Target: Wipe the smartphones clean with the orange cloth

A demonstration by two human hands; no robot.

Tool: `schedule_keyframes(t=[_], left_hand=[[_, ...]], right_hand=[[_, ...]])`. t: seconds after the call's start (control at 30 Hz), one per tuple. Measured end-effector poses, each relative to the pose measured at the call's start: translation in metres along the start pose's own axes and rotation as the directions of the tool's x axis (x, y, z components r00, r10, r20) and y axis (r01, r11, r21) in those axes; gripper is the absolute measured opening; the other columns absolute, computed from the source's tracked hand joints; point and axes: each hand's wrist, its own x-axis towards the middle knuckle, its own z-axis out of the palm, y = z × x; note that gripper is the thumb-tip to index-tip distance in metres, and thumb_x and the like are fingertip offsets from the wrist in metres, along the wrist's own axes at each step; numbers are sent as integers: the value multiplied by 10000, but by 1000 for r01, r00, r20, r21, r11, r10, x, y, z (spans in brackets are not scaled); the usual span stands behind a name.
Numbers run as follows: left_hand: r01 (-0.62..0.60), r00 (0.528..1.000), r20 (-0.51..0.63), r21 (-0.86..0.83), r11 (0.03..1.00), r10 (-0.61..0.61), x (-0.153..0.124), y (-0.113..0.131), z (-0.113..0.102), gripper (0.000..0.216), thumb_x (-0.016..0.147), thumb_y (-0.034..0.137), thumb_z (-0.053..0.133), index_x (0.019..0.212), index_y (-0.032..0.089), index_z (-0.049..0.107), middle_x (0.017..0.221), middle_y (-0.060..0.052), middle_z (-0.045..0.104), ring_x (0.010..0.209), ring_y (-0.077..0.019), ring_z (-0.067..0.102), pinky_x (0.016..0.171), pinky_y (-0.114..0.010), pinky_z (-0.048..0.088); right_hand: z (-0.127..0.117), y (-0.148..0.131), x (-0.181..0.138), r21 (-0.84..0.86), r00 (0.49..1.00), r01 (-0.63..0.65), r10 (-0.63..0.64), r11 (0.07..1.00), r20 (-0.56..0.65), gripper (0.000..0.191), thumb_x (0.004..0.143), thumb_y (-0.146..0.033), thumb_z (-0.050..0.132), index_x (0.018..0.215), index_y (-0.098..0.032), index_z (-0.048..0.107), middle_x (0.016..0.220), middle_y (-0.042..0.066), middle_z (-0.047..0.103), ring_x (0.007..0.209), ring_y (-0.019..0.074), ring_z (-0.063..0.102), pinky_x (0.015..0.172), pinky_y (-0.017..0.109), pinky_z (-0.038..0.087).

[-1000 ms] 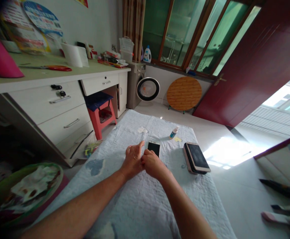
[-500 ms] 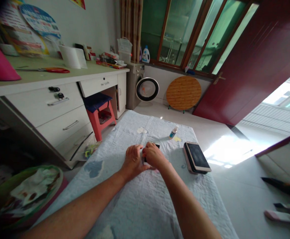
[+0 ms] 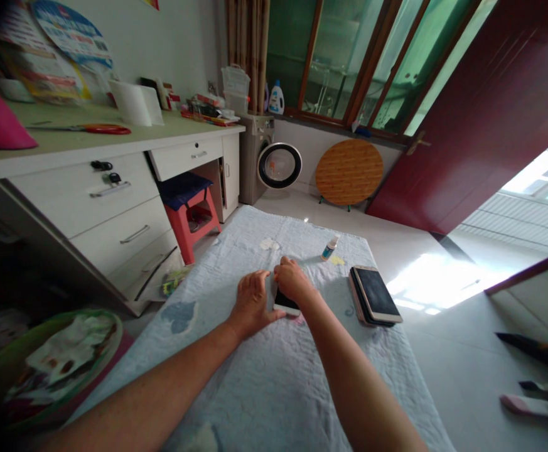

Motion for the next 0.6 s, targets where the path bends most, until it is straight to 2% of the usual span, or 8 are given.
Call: schedule_keyframes(t=[0.2, 0.37, 0.47, 0.6], left_hand=[[20, 999, 32, 0, 1000, -20, 0, 0, 0, 908, 572, 366, 788, 1296, 187, 270, 1249, -136, 456, 1155, -335, 450, 1033, -523, 291], [23, 999, 50, 2, 1000, -23, 0, -1, 1, 815, 607, 230, 686, 1305, 209, 266, 1248, -122, 458, 1181, -320, 445, 1051, -523, 269], [18, 999, 36, -1, 1000, -18, -1, -1, 3, 821, 609, 256, 710, 1304, 191, 279, 1246, -132, 455, 1178, -322, 443, 1046, -518, 282], [-3, 1000, 4, 12, 1000, 3, -1, -1, 3, 872, 576, 403, 803, 1265, 189, 313, 1232, -131, 448, 1139, -335, 455, 1003, -522, 325]], right_hand=[[1, -17, -28, 7, 974, 218, -218, 976, 62, 151, 845, -143, 565, 737, -146, 671, 742, 50, 557, 870, 185, 474, 771, 282, 366], [-3, -27, -45, 119, 957, 261, -273, 958, 99, 154, 811, -99, 583, 703, -158, 676, 768, 42, 566, 841, 167, 479, 739, 264, 373], [-5, -24, -45, 151, 958, 255, -271, 955, 91, 144, 808, -98, 580, 720, -152, 680, 780, 45, 569, 809, 155, 475, 723, 254, 377], [-5, -12, -30, 90, 974, 224, -227, 970, 24, 140, 842, -164, 578, 765, -152, 694, 783, 54, 567, 858, 175, 467, 772, 274, 373]])
